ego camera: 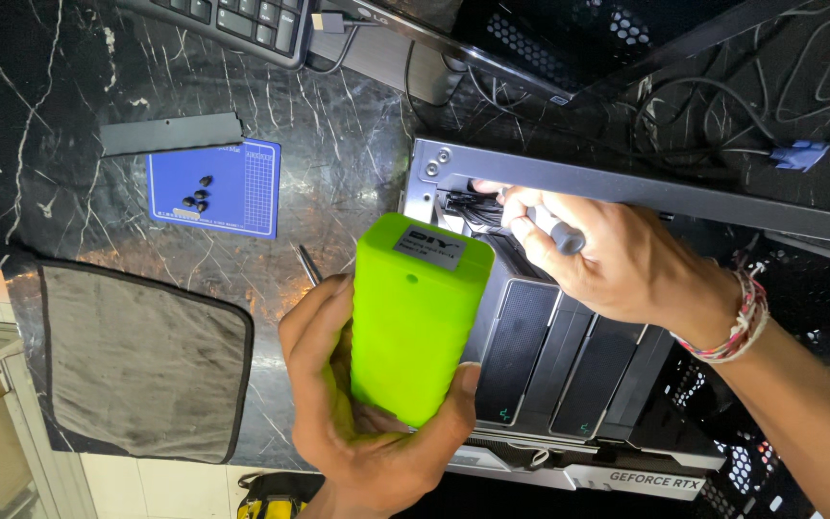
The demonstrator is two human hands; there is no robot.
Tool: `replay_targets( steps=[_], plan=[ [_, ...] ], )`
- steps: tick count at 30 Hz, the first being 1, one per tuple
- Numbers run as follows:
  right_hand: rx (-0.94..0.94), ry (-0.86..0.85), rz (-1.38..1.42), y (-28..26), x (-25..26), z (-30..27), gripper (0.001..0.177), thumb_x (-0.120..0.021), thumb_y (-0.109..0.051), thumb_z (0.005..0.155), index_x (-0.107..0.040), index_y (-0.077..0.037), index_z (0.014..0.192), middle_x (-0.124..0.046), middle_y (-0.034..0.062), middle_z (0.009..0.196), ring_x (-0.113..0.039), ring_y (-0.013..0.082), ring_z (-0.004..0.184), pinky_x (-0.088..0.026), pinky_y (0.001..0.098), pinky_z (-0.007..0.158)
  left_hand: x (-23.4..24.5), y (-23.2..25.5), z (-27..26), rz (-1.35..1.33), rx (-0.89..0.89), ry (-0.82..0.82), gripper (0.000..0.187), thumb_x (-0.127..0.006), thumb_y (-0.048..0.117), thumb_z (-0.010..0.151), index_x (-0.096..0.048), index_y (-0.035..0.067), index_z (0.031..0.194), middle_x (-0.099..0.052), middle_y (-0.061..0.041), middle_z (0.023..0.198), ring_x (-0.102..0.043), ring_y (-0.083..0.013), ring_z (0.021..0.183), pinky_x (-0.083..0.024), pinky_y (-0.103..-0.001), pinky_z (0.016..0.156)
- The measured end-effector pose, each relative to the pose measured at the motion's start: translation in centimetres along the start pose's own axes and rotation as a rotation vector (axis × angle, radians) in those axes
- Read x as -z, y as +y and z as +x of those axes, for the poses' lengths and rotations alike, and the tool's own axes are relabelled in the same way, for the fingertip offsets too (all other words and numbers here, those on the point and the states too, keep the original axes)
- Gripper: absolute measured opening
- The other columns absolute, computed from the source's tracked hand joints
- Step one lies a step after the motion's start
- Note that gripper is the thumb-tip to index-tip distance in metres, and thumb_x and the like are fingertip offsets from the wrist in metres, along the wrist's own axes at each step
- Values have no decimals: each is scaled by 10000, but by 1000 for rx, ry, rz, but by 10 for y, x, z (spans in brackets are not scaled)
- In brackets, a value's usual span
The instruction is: The person uses a screwdriver to remove screws from the back of a computer case. They then use a green portable light to illuminate the interior of the case while inspecting the components, including the graphics card and motherboard, before placing the light on the table.
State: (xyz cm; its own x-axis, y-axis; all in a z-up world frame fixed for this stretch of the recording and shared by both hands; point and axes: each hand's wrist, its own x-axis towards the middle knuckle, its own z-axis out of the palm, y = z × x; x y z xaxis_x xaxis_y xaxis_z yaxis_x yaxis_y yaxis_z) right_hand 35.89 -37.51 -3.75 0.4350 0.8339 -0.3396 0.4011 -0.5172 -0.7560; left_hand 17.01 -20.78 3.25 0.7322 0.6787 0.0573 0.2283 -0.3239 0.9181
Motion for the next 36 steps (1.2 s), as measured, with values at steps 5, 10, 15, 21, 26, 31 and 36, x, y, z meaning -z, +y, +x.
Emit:
replay_targets(
  steps=[5,10,15,21,26,31,36],
  plan=[
    [36,-5,55,-5,2,3,288,-475,-203,1095,-606,0,1252,-764,214,1238,-600,190,550,-518,315,495,0,1,1,5,9,2,830,-892,243,680,-540,-33,1379,-593,-251,1337,-596,-335,1292,-467,-404,1207],
    [-35,-45,96,-11,5,3,225,-461,-210,1078,-593,-44,1153,-678,140,1520,-467,145,430,-458,289,390,0,1,1,0,20,-1,818,-882,251,697,-543,-34,1384,-593,-255,1344,-597,-330,1299,-469,-394,1203],
    [202,16,76,-10,4,-8,471,-560,12,1009,-526,-42,1476,-682,8,734,-488,60,406,-448,134,294,-1,-9,-9,-132,21,-3,923,-849,323,787,-425,-48,1518,-545,-205,1446,-599,-282,1315,-485,-366,1176],
    [289,140,157,-36,13,-49,412,-478,-338,1068,-600,7,1255,-707,121,1192,-535,41,524,-525,131,455,1,-11,-3,-36,-304,-104,325,-599,267,1131,-535,191,1440,-426,-470,1553,-578,-517,1420,-559,-530,1134],
    [57,387,364,-76,19,-92,100,-494,-48,1013,-558,-92,952,-738,237,1346,-567,217,810,-473,375,822,-1,13,5,43,-290,-223,363,-548,33,1011,-796,226,1192,-340,-434,1574,-667,-343,1021,-442,-374,763],
    [125,624,1003,-32,-11,-142,150,-576,-88,1098,-717,-44,1129,-740,114,1152,-717,471,1342,-719,608,1004,-7,24,6,59,-281,-224,298,-733,20,863,-795,232,1063,-432,-330,1489,-654,-449,1244,-503,-407,836],
    [134,537,1458,-3,-23,-177,230,-719,-198,962,-592,-92,802,-661,428,1316,-679,507,1210,-522,654,981,-8,24,3,101,-266,-277,260,-930,249,911,-781,222,1123,-402,-275,1520,-603,-432,1375,-529,-429,1057]
  ],
)
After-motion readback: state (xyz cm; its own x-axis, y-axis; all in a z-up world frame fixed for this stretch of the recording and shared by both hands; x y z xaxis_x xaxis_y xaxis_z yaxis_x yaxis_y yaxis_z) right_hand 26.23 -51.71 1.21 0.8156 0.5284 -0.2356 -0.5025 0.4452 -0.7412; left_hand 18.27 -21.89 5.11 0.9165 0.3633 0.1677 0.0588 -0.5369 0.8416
